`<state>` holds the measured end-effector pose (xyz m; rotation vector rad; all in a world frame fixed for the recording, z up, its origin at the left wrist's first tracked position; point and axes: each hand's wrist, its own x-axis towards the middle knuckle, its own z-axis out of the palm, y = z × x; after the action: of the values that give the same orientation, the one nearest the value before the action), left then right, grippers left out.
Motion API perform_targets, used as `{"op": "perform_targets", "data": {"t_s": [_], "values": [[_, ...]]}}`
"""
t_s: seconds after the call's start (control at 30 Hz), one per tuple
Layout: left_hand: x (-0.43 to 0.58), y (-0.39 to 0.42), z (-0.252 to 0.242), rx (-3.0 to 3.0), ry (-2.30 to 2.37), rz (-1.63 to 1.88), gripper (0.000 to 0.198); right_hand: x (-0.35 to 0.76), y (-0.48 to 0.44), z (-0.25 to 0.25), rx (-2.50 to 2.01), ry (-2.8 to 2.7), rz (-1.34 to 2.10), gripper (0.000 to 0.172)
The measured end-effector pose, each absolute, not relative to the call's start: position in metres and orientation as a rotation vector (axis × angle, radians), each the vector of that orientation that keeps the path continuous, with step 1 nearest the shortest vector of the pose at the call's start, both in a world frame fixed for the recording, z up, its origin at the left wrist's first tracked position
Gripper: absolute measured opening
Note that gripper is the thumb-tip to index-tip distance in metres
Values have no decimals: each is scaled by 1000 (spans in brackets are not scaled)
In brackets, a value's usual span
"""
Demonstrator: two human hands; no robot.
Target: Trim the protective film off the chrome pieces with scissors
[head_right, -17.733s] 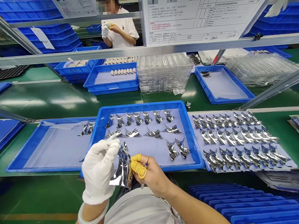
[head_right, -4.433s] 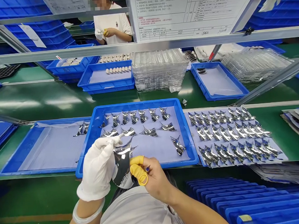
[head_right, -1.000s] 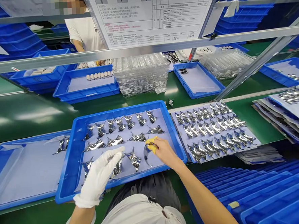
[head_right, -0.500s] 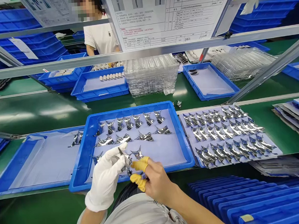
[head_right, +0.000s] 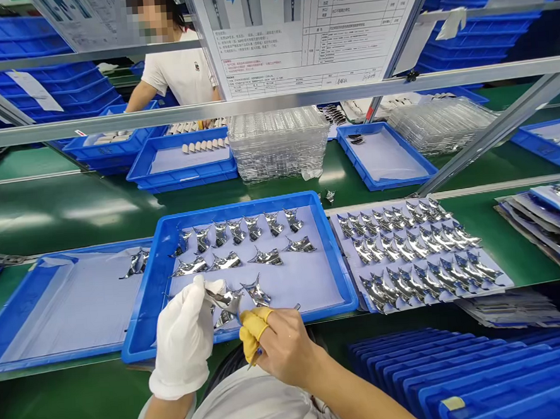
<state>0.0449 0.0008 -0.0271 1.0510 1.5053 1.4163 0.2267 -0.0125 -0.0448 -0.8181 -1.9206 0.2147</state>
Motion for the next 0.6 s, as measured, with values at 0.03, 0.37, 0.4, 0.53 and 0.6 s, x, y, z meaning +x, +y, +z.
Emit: {"op": "perform_targets", "data": {"t_s": [0.03, 0.37, 0.4, 0.53, 0.6], "values": [[43, 1, -28, 1062, 1495, 1429, 26, 228, -12, -43, -837, -1907, 216, 24], [59, 3, 0, 1218, 1289, 1473, 28, 231, -9, -38, -772, -1928, 254, 26], [59, 2, -1, 1223, 1313, 1500, 22, 230, -10, -39, -758, -1934, 260, 25], [55, 0, -6, 1267, 1419, 1579, 8, 227, -8, -39, -775, -1891, 290, 20], [54, -2, -7, 1365, 1386, 1659, 12, 225, -6, -37, -788, -1874, 351, 16]]}}
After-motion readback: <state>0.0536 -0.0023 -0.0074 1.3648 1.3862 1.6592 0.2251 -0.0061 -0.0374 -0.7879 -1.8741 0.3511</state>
